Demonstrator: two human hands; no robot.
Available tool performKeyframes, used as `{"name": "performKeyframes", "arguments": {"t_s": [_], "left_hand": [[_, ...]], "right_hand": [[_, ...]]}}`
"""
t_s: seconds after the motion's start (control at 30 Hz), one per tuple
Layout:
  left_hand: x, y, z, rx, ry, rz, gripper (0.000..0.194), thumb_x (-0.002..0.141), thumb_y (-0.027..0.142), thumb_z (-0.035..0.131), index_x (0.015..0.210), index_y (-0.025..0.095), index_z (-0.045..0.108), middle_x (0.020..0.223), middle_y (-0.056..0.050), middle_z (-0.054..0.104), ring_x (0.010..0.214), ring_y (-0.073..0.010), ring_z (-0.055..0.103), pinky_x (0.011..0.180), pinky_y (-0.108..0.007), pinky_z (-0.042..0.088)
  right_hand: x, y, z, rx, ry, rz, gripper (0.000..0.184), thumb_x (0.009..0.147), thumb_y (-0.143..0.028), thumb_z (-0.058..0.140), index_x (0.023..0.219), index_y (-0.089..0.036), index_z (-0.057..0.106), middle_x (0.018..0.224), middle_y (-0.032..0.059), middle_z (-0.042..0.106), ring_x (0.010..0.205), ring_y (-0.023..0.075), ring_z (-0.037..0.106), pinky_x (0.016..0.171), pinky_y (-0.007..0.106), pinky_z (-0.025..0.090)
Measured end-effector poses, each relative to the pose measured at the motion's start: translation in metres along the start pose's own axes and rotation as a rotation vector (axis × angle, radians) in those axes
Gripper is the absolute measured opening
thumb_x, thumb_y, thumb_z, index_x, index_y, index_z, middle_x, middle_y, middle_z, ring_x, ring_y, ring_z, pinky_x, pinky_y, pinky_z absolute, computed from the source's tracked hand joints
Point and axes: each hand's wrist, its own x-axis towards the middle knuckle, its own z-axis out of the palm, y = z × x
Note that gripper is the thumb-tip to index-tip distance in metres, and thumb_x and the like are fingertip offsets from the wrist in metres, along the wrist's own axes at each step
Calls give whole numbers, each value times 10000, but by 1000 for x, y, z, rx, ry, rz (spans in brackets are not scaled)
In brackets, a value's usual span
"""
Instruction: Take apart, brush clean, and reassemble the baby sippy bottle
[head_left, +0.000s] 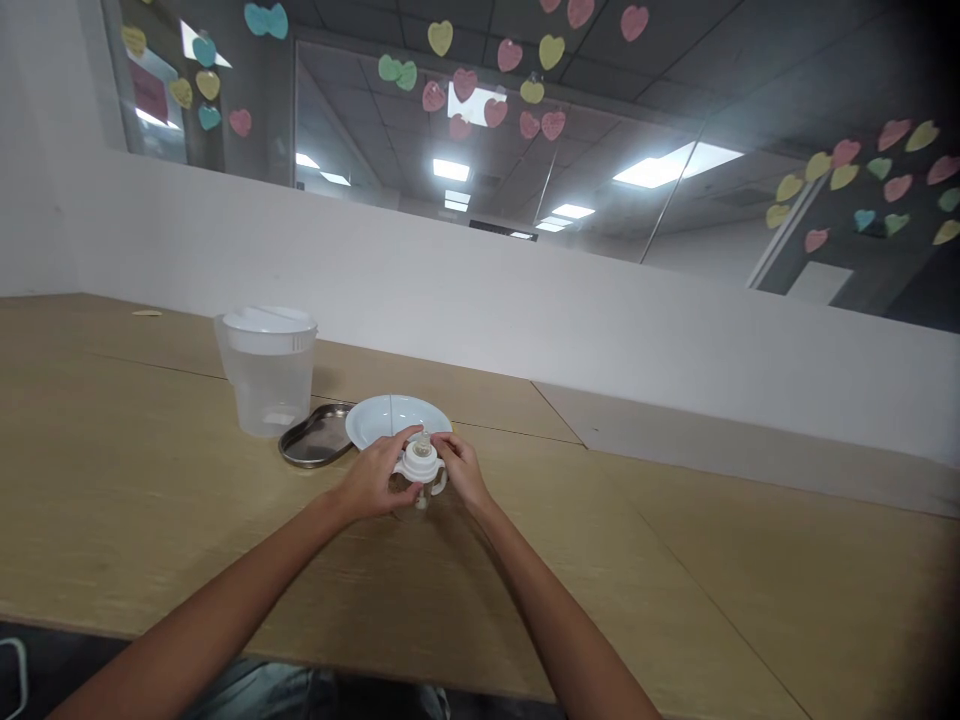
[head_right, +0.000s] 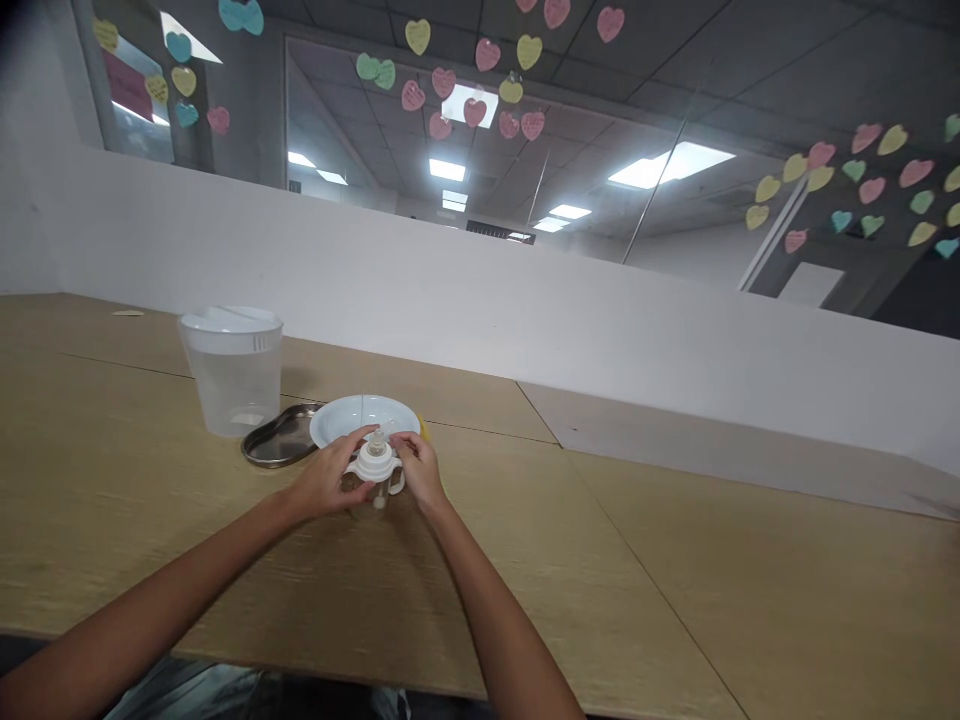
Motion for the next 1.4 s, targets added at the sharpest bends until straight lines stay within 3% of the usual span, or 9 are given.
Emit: {"name": "performKeyframes", "arguments": {"t_s": [0.23,0.33,0.43,0.53,0.7,0.97,1.2,1.4], "left_hand": [[0,-4,-6,-138,-32,-20,722,779,488,524,1368,160,263,1212,-129,550,1080,-264,527,927,-397,391],[2,-14,-12,-194,72,-69,523,874,470,365,1296,164,397,1134,-99,605,1073,-237,530,944,-384,373],[6,-24,-16,-66,123,-171,445,908,445,289,1111,174,577,1053,-83,647,1014,-224,552,924,-385,379],[8,-31,-18,125,17,-193,453,906,450,297,1009,185,649,1011,-82,670,1010,-237,554,920,-399,373],[7,-33,-17,342,-119,-131,467,881,488,339,1022,185,666,983,-118,683,1063,-273,543,959,-446,325],[13,-32,-12,404,-194,-67,392,869,404,364,907,220,708,829,-101,702,973,-261,588,988,-473,270],[21,-34,-8,480,-280,-79,545,894,431,273,656,184,697,762,-133,683,859,-269,611,921,-450,319],[25,-31,-11,418,-312,-48,513,899,445,267,740,207,693,738,-117,672,836,-273,605,852,-428,351]], "right_hand": [[-1,6,0,-61,-4,-33,378,732,-527,561,802,-167,652,834,41,673,799,175,597,764,298,443],[-2,7,-1,-85,-13,-50,377,749,-530,547,837,-175,644,834,35,668,805,173,598,714,274,449],[-3,8,0,-96,-12,-31,385,751,-537,542,854,-179,639,828,33,665,778,168,598,618,241,444],[-5,7,1,-102,-2,-32,398,761,-543,529,879,-178,633,814,26,654,709,148,584,572,226,434],[-7,5,2,-106,28,-42,415,780,-557,500,898,-177,618,793,26,636,635,134,560,527,221,421],[-7,10,2,-121,37,-76,379,788,-526,511,895,-180,622,792,20,636,696,141,569,619,238,443],[-6,14,3,-100,27,-91,349,804,-506,498,883,-187,617,829,23,650,772,150,588,697,254,449],[-7,13,3,-95,17,-80,351,814,-505,486,890,-185,608,847,29,649,769,152,587,698,259,445]]}}
